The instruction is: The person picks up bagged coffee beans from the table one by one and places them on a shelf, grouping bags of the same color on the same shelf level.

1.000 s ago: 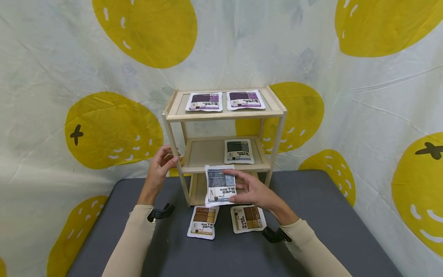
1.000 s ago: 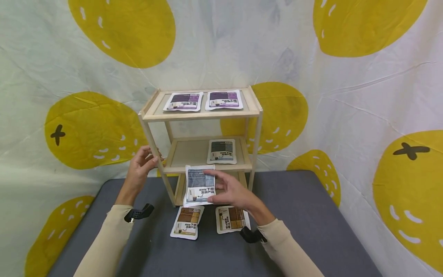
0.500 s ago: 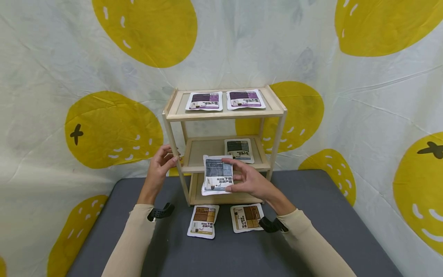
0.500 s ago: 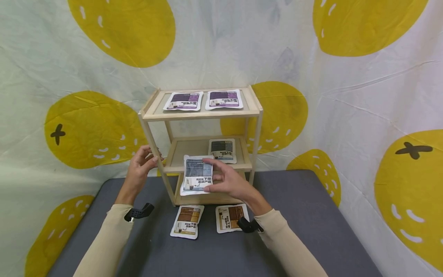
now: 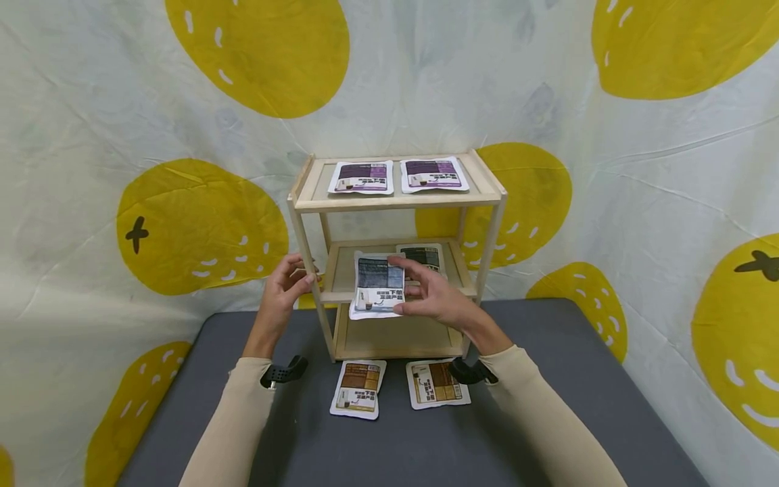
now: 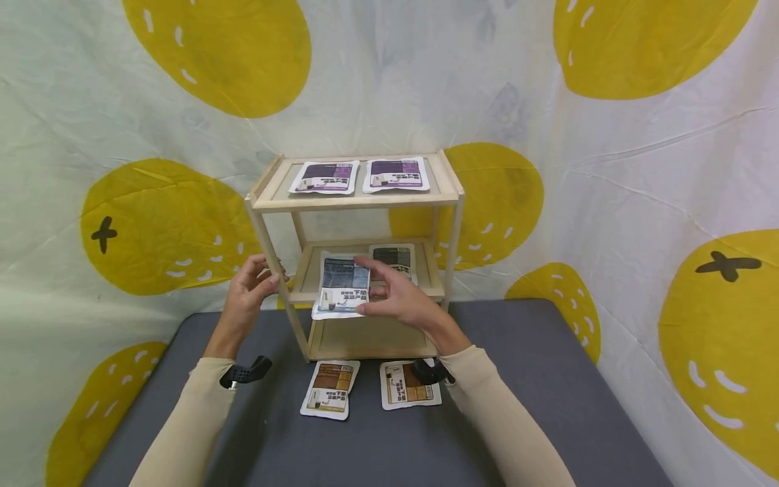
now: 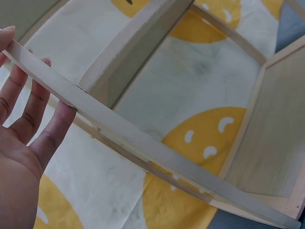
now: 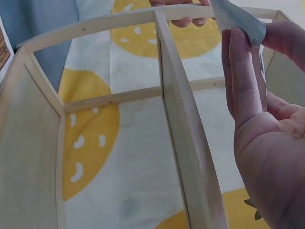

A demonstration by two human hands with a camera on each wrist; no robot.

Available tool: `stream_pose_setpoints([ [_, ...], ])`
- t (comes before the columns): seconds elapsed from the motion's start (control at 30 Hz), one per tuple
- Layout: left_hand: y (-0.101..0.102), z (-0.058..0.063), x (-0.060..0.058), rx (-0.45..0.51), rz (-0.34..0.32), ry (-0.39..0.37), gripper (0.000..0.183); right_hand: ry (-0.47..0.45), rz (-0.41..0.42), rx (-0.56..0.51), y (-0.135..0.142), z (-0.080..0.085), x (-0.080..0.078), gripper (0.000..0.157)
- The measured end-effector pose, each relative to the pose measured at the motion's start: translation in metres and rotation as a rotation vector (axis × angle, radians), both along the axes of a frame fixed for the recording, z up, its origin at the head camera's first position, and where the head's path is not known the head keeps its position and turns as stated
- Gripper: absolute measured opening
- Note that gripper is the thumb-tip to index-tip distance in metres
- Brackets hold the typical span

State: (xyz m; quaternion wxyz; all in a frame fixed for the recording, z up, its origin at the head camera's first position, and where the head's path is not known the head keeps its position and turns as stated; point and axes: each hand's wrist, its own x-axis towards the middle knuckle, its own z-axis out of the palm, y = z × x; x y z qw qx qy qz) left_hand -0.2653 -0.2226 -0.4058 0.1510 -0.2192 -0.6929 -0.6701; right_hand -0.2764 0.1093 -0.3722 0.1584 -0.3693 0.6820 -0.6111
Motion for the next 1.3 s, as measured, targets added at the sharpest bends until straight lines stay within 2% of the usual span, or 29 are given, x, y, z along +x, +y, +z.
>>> stream_pose_setpoints([
  [0.2,0.001,0.001,0.001,0.007,0.004,-0.003,0.035,0.008,-0.027,0.019,-0.002,0.004,-0.010,0.087],
  [0.37,0.001,0.001,0.001,0.007,-0.001,0.003,0.040,0.063,-0.070,0.062,-0.002,0.005,-0.019,0.087],
  [0.5,0.001,0.000,0.001,0.006,-0.003,0.001,0.037,0.088,-0.081,0.100,-0.001,0.008,-0.025,0.087],
  [0.67,0.000,-0.001,0.000,0.002,-0.012,0.004,0.030,0.094,-0.099,0.137,-0.003,0.013,-0.032,0.090],
  [0.93,0.000,0.000,0.000,-0.005,0.003,-0.004,0.033,0.057,-0.119,0.125,-0.008,0.015,-0.042,0.092],
  [1.3,0.000,0.000,0.000,-0.004,-0.001,0.001,0.031,0.067,-0.204,0.280,-0.015,0.017,-0.052,0.092],
])
